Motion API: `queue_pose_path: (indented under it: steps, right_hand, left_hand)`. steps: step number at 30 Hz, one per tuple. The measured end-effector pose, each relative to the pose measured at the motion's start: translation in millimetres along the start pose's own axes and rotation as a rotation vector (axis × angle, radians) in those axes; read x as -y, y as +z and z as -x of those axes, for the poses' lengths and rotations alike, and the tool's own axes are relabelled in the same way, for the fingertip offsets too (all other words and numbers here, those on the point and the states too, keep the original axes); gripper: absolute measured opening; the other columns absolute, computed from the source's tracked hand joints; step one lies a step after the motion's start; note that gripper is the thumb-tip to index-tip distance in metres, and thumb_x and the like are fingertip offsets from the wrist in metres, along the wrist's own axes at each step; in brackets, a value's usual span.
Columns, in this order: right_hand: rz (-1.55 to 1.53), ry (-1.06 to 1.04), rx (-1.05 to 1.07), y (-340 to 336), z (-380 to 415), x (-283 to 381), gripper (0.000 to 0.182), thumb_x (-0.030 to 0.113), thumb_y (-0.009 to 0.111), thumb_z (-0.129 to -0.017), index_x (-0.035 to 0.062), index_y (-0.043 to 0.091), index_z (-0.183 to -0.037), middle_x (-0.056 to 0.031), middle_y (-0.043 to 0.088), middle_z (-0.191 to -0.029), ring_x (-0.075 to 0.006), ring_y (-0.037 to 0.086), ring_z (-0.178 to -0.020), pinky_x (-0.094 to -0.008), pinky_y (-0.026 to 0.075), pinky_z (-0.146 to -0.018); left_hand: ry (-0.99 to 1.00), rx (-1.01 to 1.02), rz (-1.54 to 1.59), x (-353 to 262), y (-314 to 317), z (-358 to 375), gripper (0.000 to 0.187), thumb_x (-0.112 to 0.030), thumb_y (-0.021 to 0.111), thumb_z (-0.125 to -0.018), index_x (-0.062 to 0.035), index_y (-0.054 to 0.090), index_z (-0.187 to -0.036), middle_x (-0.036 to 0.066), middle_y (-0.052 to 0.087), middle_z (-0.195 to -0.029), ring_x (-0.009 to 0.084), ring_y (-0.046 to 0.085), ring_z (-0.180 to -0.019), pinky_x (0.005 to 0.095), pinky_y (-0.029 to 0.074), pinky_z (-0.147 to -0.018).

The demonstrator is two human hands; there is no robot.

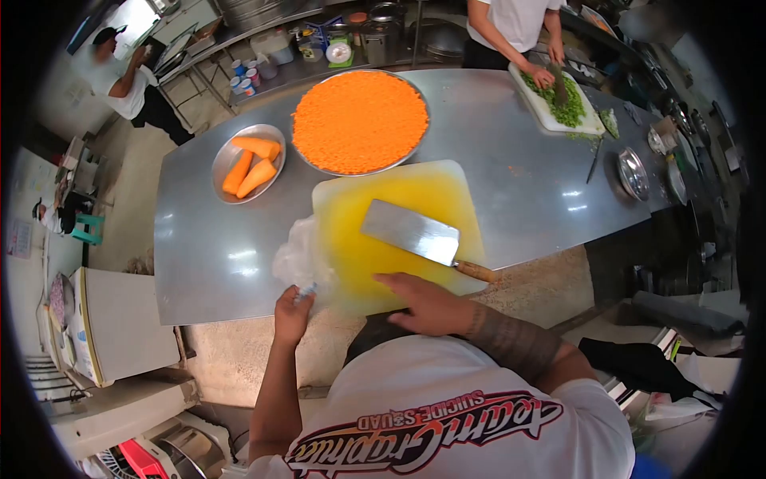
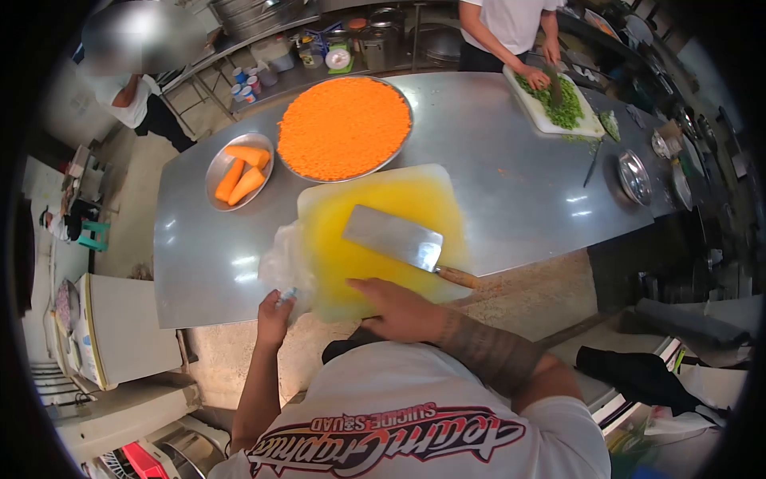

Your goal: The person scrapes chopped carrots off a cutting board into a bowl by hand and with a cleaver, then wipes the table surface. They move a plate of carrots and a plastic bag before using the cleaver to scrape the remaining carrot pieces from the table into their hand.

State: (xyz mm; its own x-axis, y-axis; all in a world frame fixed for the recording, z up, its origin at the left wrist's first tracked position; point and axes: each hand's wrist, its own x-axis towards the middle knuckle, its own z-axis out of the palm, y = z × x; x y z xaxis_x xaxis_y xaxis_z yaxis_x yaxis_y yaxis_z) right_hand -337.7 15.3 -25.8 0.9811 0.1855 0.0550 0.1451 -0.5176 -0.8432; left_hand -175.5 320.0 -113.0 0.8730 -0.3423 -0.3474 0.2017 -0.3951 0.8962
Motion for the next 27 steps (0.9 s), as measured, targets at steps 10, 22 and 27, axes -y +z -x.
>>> queue_pose_path:
  steps: [10,22,27]
  right_hand:
    - [-0.255,0.073,0.17,13.3,-14.7,-6.8,0.048,0.014,0.079,-0.083,0.0016,0.062,-0.127,-0.0193,0.069,-0.116,-0.0376,0.067,-0.113,-0.0466,0.052,-0.097]
    - [-0.198,0.14,-0.325,-111.3,92.7,7.4,0.041,-0.002,0.07,-0.081,0.0057,0.069,-0.121,-0.0158,0.071,-0.113,-0.0371,0.068,-0.108,-0.0431,0.055,-0.096]
    - [0.096,0.207,-0.694,-155.6,137.3,1.2,0.044,-0.006,0.067,-0.081,0.0072,0.07,-0.123,-0.0132,0.073,-0.111,-0.0348,0.069,-0.107,-0.0434,0.056,-0.095]
  left_hand:
    - [-0.002,0.582,0.139,-72.2,92.1,62.2,0.026,-0.006,0.069,-0.102,0.0024,0.07,-0.126,0.006,0.072,-0.117,0.0116,0.066,-0.103,0.0281,0.054,-0.09]
    - [0.281,0.438,0.147,-110.7,137.7,44.4,0.022,0.001,0.063,-0.104,0.0034,0.069,-0.125,0.013,0.072,-0.129,0.0194,0.069,-0.114,0.0333,0.054,-0.101]
    - [0.62,0.134,-0.457,-63.2,158.7,-8.8,0.025,-0.007,0.07,-0.096,-0.0034,0.071,-0.121,0.023,0.067,-0.127,0.0366,0.064,-0.12,0.0465,0.049,-0.107]
